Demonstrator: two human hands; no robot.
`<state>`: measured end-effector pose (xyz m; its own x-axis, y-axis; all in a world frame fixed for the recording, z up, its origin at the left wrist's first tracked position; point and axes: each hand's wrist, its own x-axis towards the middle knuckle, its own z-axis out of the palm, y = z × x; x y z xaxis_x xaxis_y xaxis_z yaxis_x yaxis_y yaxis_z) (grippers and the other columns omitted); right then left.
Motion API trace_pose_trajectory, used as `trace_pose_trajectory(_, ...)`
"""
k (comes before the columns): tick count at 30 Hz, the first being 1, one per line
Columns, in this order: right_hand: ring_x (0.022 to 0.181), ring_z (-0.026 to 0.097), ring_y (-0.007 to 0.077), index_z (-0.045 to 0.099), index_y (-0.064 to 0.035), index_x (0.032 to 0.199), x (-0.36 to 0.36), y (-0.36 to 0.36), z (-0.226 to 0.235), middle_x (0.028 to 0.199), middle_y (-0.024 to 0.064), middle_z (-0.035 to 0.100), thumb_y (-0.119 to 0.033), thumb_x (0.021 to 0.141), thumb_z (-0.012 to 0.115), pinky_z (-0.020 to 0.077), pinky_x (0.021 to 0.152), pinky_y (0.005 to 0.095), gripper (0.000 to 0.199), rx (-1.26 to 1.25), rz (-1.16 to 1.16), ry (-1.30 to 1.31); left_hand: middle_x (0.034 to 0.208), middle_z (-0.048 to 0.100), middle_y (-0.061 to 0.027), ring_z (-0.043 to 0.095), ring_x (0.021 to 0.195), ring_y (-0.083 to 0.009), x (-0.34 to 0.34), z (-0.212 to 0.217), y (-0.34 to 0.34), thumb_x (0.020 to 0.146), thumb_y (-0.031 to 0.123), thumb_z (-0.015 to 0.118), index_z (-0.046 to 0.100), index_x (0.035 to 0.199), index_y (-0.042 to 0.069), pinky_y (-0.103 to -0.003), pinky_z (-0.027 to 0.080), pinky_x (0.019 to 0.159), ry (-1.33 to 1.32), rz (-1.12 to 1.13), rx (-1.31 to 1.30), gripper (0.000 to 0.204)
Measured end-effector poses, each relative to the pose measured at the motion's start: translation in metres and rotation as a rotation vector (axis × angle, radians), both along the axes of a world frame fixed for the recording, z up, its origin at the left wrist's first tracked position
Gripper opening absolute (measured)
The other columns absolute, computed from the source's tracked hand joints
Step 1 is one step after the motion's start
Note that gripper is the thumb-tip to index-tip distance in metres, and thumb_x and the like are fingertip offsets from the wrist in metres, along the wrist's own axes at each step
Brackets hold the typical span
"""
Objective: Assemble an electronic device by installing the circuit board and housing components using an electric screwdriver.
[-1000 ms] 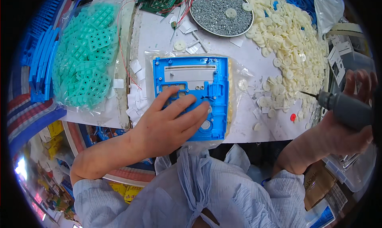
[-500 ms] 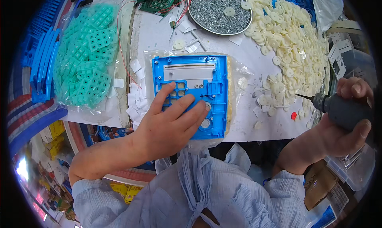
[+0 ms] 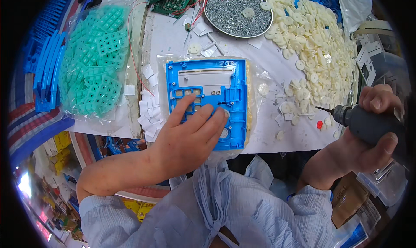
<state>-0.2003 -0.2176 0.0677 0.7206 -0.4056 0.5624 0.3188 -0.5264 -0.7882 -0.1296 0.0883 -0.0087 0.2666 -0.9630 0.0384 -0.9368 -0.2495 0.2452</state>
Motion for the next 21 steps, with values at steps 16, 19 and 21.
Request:
trace_pose_trajectory(16, 0.081, 0.053, 0.0230, 0.048, 0.0027, 0.137, -0.002, 0.011, 0.013, 0.086, 0.0134, 0.059, -0.032, 0.092, 0.068, 0.0436, 0.071, 0.0385, 0.060, -0.057, 0.132, -0.085, 0.128, 0.061, -0.0087, 0.059, 0.117, -0.0231, 0.019, 0.007, 0.001, 0.081, 0.010, 0.063, 0.063, 0.128, 0.005, -0.053, 0.035, 0.111, 0.012, -0.104, -0.035, 0.047)
trace_pose_trajectory(19, 0.080, 0.052, 0.0216, 0.049, 0.0013, 0.138, -0.005, 0.008, 0.009, 0.086, 0.0116, 0.058, -0.032, 0.093, 0.066, 0.0419, 0.071, 0.0367, 0.059, -0.050, 0.138, -0.106, 0.119, 0.065, -0.0096, 0.063, 0.107, -0.0266, 0.037, 0.015, -0.009, 0.079, 0.005, 0.064, 0.065, 0.118, 0.008, -0.052, 0.043, 0.103, 0.155, -0.087, -0.155, 0.040)
trace_pose_trajectory(21, 0.079, 0.048, 0.0196, 0.051, -0.0011, 0.137, 0.003, 0.009, 0.001, 0.085, 0.0086, 0.056, -0.033, 0.093, 0.064, 0.0389, 0.072, 0.0354, 0.056, 0.023, 0.188, -0.134, 0.110, 0.067, -0.0113, 0.066, 0.094, -0.0283, 0.079, 0.005, -0.027, 0.077, 0.004, 0.066, 0.065, 0.107, 0.006, -0.045, 0.051, 0.088, 0.132, -0.008, -0.435, 0.030)
